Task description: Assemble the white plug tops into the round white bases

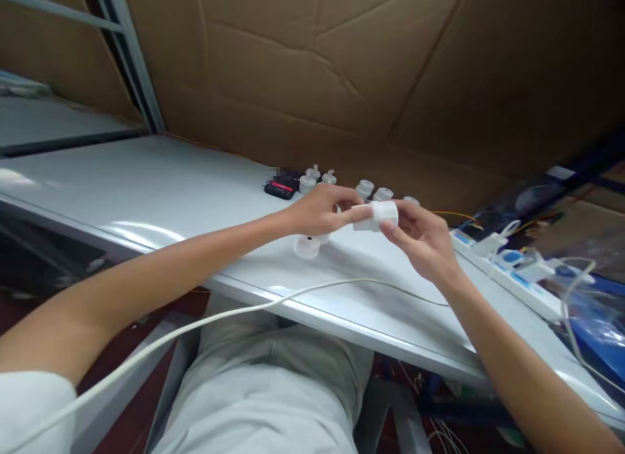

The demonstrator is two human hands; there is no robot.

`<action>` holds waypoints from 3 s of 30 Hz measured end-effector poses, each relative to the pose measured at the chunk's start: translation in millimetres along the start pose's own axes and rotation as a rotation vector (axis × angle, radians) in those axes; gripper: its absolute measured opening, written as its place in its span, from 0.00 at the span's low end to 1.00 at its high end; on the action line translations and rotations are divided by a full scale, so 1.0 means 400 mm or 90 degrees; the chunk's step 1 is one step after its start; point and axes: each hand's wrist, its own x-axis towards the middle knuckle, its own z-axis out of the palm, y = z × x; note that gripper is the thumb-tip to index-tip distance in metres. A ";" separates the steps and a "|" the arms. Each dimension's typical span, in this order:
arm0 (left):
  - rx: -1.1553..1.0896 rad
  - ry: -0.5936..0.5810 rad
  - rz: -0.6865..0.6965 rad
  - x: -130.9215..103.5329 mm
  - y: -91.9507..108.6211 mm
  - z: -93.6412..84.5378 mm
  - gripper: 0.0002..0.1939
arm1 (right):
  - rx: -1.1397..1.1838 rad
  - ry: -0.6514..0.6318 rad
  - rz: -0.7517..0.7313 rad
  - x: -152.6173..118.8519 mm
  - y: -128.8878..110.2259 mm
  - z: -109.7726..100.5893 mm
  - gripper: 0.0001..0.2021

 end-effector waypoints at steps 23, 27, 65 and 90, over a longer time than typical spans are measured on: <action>0.328 0.058 0.095 0.010 -0.079 -0.067 0.09 | -0.721 -0.329 0.108 0.277 0.111 -0.008 0.23; 0.341 0.057 0.098 0.012 -0.083 -0.065 0.10 | -0.732 -0.339 0.121 0.273 0.108 0.002 0.23; 0.426 -0.047 -0.212 0.147 -0.234 0.002 0.24 | -0.084 -0.018 -0.006 0.117 -0.012 0.001 0.23; -0.200 0.049 -0.101 0.049 -0.030 -0.045 0.29 | 0.020 0.045 -0.136 0.063 0.018 0.045 0.23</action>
